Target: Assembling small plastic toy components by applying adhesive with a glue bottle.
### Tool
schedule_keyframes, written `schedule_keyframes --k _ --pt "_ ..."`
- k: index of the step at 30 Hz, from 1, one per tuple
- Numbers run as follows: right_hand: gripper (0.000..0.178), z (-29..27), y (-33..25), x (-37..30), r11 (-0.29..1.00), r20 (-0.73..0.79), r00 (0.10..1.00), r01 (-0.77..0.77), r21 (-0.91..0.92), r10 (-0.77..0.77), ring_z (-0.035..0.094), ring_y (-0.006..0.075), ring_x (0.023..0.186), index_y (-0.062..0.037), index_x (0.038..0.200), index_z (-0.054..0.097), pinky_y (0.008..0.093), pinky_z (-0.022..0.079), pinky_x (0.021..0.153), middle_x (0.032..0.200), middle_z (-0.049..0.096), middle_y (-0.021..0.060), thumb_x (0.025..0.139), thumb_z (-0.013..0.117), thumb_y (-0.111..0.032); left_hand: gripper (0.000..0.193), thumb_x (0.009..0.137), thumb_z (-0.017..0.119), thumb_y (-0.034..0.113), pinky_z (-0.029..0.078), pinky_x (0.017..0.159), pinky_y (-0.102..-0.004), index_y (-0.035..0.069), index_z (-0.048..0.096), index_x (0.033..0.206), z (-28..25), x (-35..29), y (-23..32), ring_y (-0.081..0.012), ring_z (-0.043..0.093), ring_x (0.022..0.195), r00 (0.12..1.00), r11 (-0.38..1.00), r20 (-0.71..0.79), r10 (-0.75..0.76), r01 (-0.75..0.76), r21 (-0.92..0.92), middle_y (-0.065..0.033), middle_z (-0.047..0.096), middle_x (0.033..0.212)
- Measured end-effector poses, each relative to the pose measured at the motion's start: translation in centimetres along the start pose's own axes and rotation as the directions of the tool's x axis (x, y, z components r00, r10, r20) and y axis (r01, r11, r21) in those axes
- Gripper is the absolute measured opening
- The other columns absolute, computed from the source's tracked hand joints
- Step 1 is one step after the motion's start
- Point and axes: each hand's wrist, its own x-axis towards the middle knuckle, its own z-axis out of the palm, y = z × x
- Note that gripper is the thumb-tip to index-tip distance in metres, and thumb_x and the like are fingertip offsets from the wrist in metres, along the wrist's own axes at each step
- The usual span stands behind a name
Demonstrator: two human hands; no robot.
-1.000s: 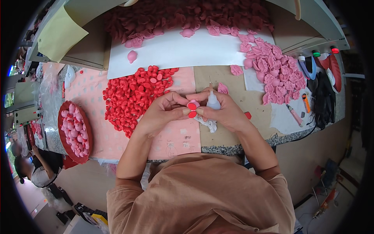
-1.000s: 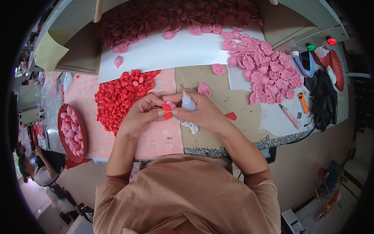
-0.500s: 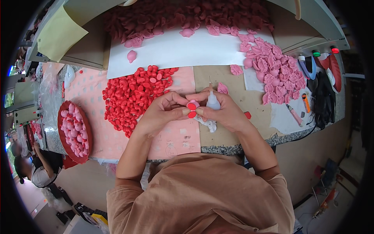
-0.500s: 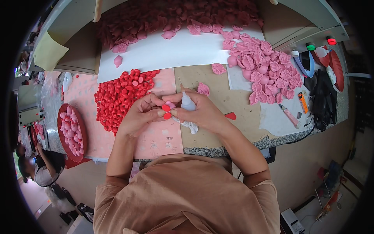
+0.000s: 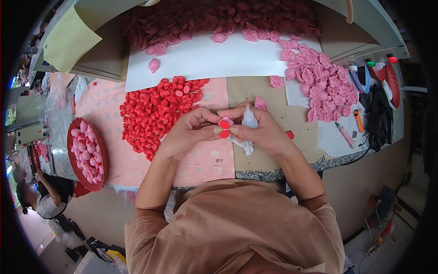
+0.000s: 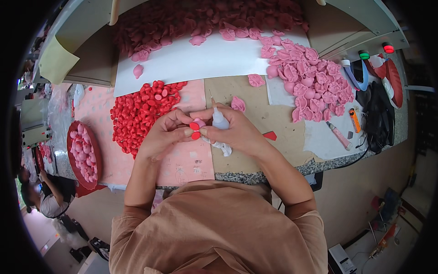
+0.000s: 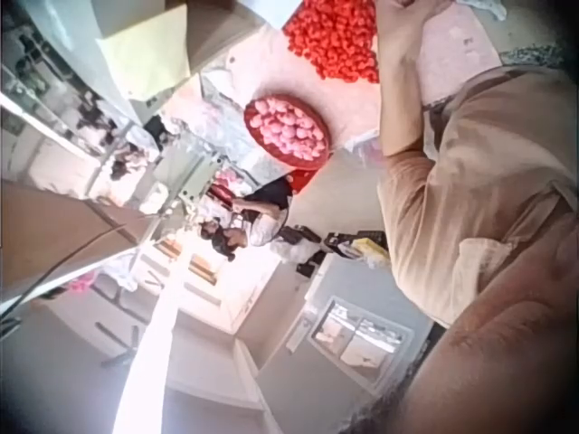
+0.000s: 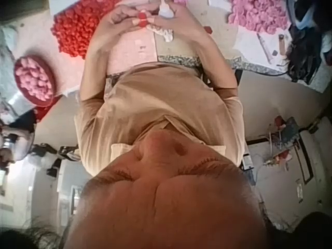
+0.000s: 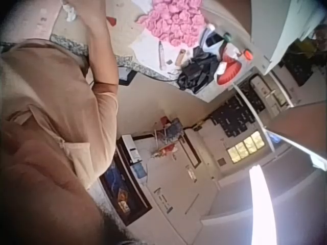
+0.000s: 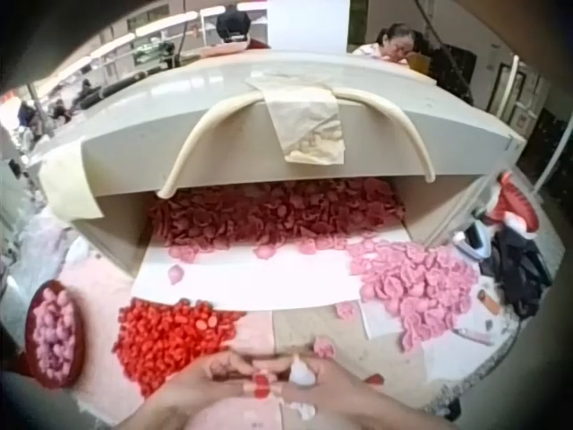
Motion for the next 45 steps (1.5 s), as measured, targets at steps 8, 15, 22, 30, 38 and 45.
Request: schedule_keyframes --k 8,15,22,30,38,45 --pt "0.034 -0.1 0.2 0.1 1.000 0.003 1.000 -0.002 0.013 0.002 0.051 0.0072 0.067 -0.0016 0.116 0.057 0.0223 0.043 0.060 0.087 0.059 0.0012 0.083 0.060 -0.003 0.019 0.082 0.062 0.001 0.050 0.083 -0.0288 0.002 0.054 0.099 0.1 0.0 0.0 -0.0135 0.061 0.092 1.000 1.000 -0.008 0.000 0.000 0.010 -0.0080 0.062 0.101" --pt "0.035 0.0 0.0 0.1 1.000 0.001 1.000 0.029 -0.011 -0.029 0.053 0.0071 0.073 -0.0017 0.118 0.056 0.0225 0.044 0.065 0.089 0.058 0.0011 0.083 0.060 -0.003 0.018 0.083 0.060 0.002 0.051 0.083 -0.0293 0.001 0.054 0.101 0.1 0.1 0.1 -0.0144 0.060 0.096 0.999 0.999 0.014 0.034 -0.034 0.001 -0.0090 0.062 0.104" --pt "0.049 0.3 -0.1 0.2 0.921 -0.106 0.931 0.321 -0.218 -0.350 0.052 0.0072 0.085 -0.0025 0.125 0.051 0.0222 0.044 0.074 0.098 0.050 0.0011 0.079 0.065 -0.002 0.023 0.088 0.057 0.005 0.049 0.088 -0.0309 -0.001 0.053 0.110 1.5 0.2 0.6 -0.0150 0.056 0.104 0.988 0.993 -0.093 0.121 -0.121 0.005 -0.0088 0.057 0.112" --pt "0.049 1.1 0.3 0.4 0.606 -0.018 0.788 0.459 -0.650 -0.616 0.053 0.0098 0.077 -0.0075 0.119 0.057 0.0232 0.045 0.071 0.098 0.050 0.0041 0.072 0.069 0.000 0.034 0.085 0.057 -0.004 0.046 0.092 -0.0298 -0.001 0.046 0.117 1.8 0.4 -0.8 -0.0160 0.052 0.110 0.931 0.928 0.013 0.365 -0.365 0.080 -0.0097 0.051 0.119" --pt "0.044 0.8 1.0 0.5 0.620 -0.044 0.772 0.474 -0.626 -0.634 0.055 0.0114 0.078 -0.0055 0.113 0.058 0.0237 0.046 0.068 0.105 0.048 0.0069 0.072 0.070 0.000 0.033 0.084 0.054 -0.008 0.045 0.093 -0.0310 -0.001 0.047 0.116 2.2 0.4 -1.6 -0.0172 0.050 0.113 0.871 0.864 -0.018 0.491 -0.484 0.135 -0.0114 0.049 0.121" --pt "0.040 0.7 1.4 0.6 0.563 -0.036 0.712 0.523 -0.640 -0.701 0.055 0.0117 0.078 -0.0048 0.108 0.060 0.0242 0.047 0.067 0.104 0.048 0.0077 0.071 0.072 0.001 0.028 0.084 0.054 -0.008 0.049 0.089 -0.0354 0.002 0.053 0.111 2.1 0.9 -2.3 -0.0235 0.054 0.108 0.805 0.796 0.010 0.593 -0.587 0.148 -0.0147 0.050 0.120"
